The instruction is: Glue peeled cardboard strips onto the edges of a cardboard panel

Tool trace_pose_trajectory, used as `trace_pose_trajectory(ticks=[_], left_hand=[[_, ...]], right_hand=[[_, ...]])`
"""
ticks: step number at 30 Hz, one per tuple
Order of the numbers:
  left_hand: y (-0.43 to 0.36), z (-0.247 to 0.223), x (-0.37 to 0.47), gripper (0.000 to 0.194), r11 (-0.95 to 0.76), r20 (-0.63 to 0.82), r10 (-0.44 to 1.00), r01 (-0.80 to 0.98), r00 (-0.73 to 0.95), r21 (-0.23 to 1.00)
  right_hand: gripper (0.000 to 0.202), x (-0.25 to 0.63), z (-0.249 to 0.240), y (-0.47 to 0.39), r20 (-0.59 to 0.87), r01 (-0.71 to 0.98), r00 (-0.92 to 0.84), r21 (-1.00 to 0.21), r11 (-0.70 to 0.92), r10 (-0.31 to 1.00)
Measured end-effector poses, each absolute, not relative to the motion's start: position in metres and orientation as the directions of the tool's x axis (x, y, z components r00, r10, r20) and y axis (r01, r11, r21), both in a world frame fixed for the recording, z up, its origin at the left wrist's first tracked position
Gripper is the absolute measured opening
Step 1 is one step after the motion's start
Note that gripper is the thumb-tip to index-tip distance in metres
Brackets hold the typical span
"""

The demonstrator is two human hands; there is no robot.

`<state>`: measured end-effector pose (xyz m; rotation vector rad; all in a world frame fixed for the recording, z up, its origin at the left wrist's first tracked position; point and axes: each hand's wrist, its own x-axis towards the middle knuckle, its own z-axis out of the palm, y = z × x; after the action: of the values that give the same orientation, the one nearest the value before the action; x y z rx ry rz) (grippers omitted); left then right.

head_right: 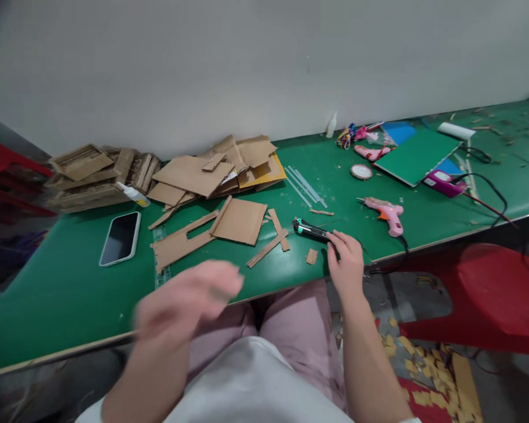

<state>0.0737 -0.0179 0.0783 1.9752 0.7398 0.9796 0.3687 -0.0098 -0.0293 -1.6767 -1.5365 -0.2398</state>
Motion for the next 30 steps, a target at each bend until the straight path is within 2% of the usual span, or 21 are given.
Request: trace_pose_trajectory(ticks=[1,4,5,7,8,12,16,18,20,22,23,25,26,28,30], left_hand=[[-0.006,0.068,0.084,0.028,-0.517,0.367,0.772,0.176,0.519,0.838],[0.023,0.025,0.112,0.021,-0.515,0.344,0.855,0.567,0.388,0.643],[0.029,0.011,0.118,0.021,-0.514,0.332,0.858,0.634,0.392,0.579],[0.036,-0.011,0.126,0.021,-0.52,0.327,0.853,0.715,0.406,0.468],[0.037,-0.018,0.128,0.022,-0.52,0.328,0.851,0.749,0.411,0.411],[0.041,-0.023,0.133,0.03,-0.501,0.298,0.849,0.843,0.436,0.197],[0.044,-0.02,0.139,0.026,-0.467,0.251,0.87,0.873,0.425,0.14],[0.045,-0.019,0.141,0.022,-0.453,0.237,0.881,0.876,0.41,0.166],[0.047,-0.017,0.14,0.019,-0.435,0.241,0.893,0.867,0.38,0.245],[0.047,-0.016,0.137,0.016,-0.386,0.23,0.921,0.823,0.316,0.416],[0.047,-0.014,0.136,0.015,-0.335,0.192,0.942,0.768,0.274,0.547],[0.046,-0.012,0.134,0.014,-0.134,0.025,0.979,0.538,0.205,0.832],[0.045,-0.01,0.133,0.015,0.009,-0.088,0.977,0.37,0.196,0.929],[0.041,-0.005,0.133,0.02,0.271,-0.275,0.936,0.048,0.221,0.961],[0.037,-0.001,0.133,0.025,0.404,-0.36,0.896,-0.141,0.259,0.904]], right_hand=[[0.027,0.381,-0.027,-0.008,0.637,0.906,0.247,-0.42,0.06,0.73],[0.03,0.428,-0.017,0.0,0.579,0.909,0.355,-0.396,-0.127,0.735],[0.032,0.447,-0.013,0.003,0.525,0.885,0.436,-0.399,-0.241,0.731],[0.038,0.485,-0.005,0.01,0.356,0.732,0.678,-0.404,-0.548,0.643],[0.04,0.502,-0.001,0.015,0.303,0.685,0.726,-0.396,-0.611,0.618],[0.037,0.547,0.006,0.035,0.037,0.617,0.759,-0.358,-0.7,0.65],[0.033,0.553,0.002,0.051,-0.084,0.59,0.748,-0.37,-0.717,0.659],[0.029,0.551,-0.001,0.054,-0.088,0.577,0.745,-0.413,-0.705,0.662],[0.026,0.549,-0.003,0.053,-0.084,0.556,0.741,-0.48,-0.678,0.667],[0.025,0.545,-0.004,0.047,-0.088,0.519,0.73,-0.573,-0.634,0.677],[0.025,0.542,-0.003,0.043,-0.093,0.492,0.721,-0.629,-0.602,0.686],[0.025,0.533,0.0,0.031,-0.095,0.422,0.693,-0.751,-0.509,0.715],[0.025,0.527,0.003,0.024,-0.088,0.377,0.681,-0.809,-0.451,0.727],[0.027,0.512,0.009,0.006,-0.077,0.292,0.657,-0.891,-0.347,0.75],[0.027,0.493,0.015,-0.012,-0.048,0.235,0.654,-0.936,-0.263,0.755]])
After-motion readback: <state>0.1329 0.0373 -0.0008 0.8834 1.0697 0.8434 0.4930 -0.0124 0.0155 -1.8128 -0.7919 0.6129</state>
